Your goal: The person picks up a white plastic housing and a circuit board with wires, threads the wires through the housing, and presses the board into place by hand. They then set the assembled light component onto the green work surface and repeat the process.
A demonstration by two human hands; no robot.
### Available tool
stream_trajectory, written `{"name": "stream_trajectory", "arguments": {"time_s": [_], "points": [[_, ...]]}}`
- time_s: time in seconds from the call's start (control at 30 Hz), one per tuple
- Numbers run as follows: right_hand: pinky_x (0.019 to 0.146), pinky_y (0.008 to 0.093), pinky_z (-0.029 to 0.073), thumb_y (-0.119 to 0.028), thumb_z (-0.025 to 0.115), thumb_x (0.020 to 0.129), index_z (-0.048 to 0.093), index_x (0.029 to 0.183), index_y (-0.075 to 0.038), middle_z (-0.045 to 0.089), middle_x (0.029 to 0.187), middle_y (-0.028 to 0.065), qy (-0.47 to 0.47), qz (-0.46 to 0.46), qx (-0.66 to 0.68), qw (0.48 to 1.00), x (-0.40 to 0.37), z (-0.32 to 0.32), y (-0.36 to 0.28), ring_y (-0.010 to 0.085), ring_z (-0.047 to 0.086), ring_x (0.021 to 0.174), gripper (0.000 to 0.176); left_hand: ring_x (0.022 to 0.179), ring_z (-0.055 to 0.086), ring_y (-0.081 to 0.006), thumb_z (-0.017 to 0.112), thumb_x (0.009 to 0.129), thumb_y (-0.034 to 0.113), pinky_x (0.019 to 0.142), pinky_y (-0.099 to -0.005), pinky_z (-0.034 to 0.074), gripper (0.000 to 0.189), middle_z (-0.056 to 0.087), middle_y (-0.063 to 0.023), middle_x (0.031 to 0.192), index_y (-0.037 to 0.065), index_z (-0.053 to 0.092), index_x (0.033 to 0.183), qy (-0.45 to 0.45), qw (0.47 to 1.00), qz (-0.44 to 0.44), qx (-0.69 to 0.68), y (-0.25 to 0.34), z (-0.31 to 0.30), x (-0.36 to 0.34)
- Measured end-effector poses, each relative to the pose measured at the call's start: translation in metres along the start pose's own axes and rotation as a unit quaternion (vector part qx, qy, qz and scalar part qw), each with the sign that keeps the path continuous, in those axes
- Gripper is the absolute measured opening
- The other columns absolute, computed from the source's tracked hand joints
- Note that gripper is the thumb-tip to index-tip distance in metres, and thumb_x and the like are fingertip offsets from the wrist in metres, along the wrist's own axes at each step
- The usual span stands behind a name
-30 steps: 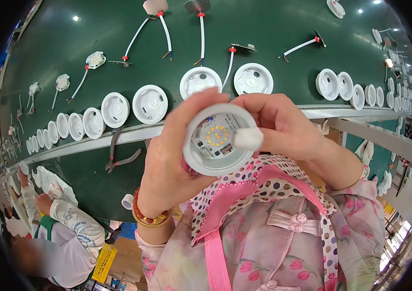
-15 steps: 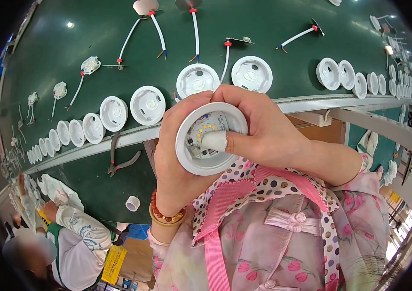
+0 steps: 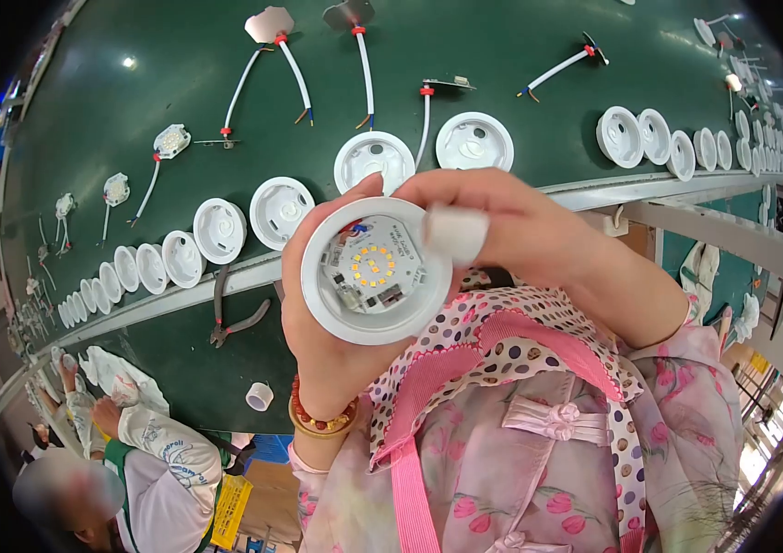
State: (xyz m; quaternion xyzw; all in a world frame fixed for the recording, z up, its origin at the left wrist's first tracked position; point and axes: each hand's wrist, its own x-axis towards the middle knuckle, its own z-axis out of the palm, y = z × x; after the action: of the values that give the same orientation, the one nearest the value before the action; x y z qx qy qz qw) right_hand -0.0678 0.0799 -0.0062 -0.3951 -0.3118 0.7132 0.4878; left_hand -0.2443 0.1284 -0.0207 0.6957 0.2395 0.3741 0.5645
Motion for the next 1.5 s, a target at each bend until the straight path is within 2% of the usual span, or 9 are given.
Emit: {"name": "stream_trajectory", "arguments": {"time_s": [0.13,0.33,0.63,0.73,0.87,0.9,1.03,1.47,1.5], "points": [[0.062,0.0308,0.055,-0.044,0.042,0.092,0.048,0.118,0.006,0.061,0.100,0.0151,-0.004,0.051,0.046,0.998,-0.002,-0.008,-0.002,0.0203,0.065,0.080,0.058,0.114,0.051,-0.0274,0.082,0.056,0.005,0.094,-0.0360,0.043,0.085,0.047,-0.0214,0.127,-0.002,0.037,0.127,0.013,0.999,-0.028,-0.020,0.001,-0.001,-0.001],[0.062,0.0307,0.055,-0.039,0.042,0.092,0.050,0.117,0.006,0.061,0.100,0.0151,0.025,0.061,0.059,0.996,-0.002,-0.001,-0.002,0.0203,0.065,0.078,0.052,0.112,0.053,-0.0250,0.083,0.056,0.005,0.093,-0.0345,0.044,0.083,0.049,-0.0190,0.126,-0.001,0.038,0.126,0.021,1.000,-0.021,-0.007,0.002,0.000,-0.001],[0.073,0.0224,0.047,-0.023,0.066,0.081,0.055,0.107,-0.002,0.060,0.093,0.0020,0.046,-0.060,-0.117,0.990,0.002,0.015,0.008,0.0066,0.056,0.085,0.035,0.107,0.056,-0.0241,0.080,0.058,0.003,0.089,-0.0327,0.046,0.082,0.050,-0.0177,0.124,-0.002,0.038,0.128,-0.021,0.995,0.014,0.095,0.007,0.001,0.002],[0.077,0.0240,0.046,-0.020,0.070,0.078,0.056,0.106,-0.002,0.061,0.094,0.0014,0.056,-0.022,-0.015,0.998,0.002,0.017,0.007,0.0076,0.057,0.086,0.036,0.105,0.057,-0.0231,0.080,0.058,0.002,0.087,-0.0310,0.047,0.083,0.051,-0.0154,0.123,-0.001,0.037,0.129,-0.015,0.998,-0.057,0.018,0.006,-0.002,0.005],[0.080,0.0247,0.047,-0.020,0.069,0.079,0.055,0.107,-0.002,0.062,0.097,0.0029,0.050,0.015,0.007,0.999,0.000,0.016,0.002,0.0087,0.058,0.090,0.037,0.089,0.063,-0.0194,0.074,0.064,0.002,0.073,-0.0271,0.050,0.064,0.059,-0.0124,0.109,0.002,0.048,0.122,-0.084,0.989,-0.040,0.117,-0.003,-0.023,0.011],[0.080,0.0251,0.047,-0.020,0.069,0.078,0.055,0.108,-0.002,0.062,0.098,0.0033,0.042,0.021,0.020,0.999,0.000,0.017,0.001,0.0092,0.058,0.091,0.037,0.080,0.063,-0.0177,0.066,0.069,-0.002,0.066,-0.0261,0.049,0.041,0.063,-0.0112,0.097,0.002,0.059,0.109,-0.063,0.982,-0.034,0.177,-0.004,-0.026,0.014],[0.082,0.0263,0.047,-0.018,0.069,0.077,0.053,0.113,-0.002,0.062,0.102,0.0042,0.052,0.054,0.076,0.994,0.000,0.018,-0.009,0.0112,0.059,0.094,0.042,0.075,0.063,-0.0186,0.056,0.071,-0.010,0.064,-0.0254,0.048,0.029,0.065,-0.0100,0.087,0.003,0.066,0.095,0.008,0.980,-0.009,0.201,-0.004,-0.028,0.023],[0.079,0.0278,0.050,-0.004,0.057,0.078,0.048,0.117,0.001,0.059,0.105,0.0076,0.067,-0.048,0.122,0.989,0.003,0.002,-0.025,0.0133,0.059,0.094,0.041,0.076,0.063,-0.0245,0.052,0.075,-0.010,0.066,-0.0300,0.049,0.029,0.063,-0.0122,0.086,0.002,0.063,0.099,0.048,0.941,-0.025,0.333,-0.019,-0.038,0.029],[0.077,0.0280,0.051,-0.003,0.057,0.077,0.049,0.116,0.001,0.059,0.104,0.0072,0.076,-0.055,0.125,0.988,0.005,0.002,-0.027,0.0133,0.059,0.092,0.039,0.078,0.063,-0.0229,0.052,0.077,-0.007,0.065,-0.0289,0.049,0.036,0.060,-0.0141,0.104,0.003,0.057,0.112,0.029,0.939,-0.035,0.342,-0.022,-0.041,0.029]]}}
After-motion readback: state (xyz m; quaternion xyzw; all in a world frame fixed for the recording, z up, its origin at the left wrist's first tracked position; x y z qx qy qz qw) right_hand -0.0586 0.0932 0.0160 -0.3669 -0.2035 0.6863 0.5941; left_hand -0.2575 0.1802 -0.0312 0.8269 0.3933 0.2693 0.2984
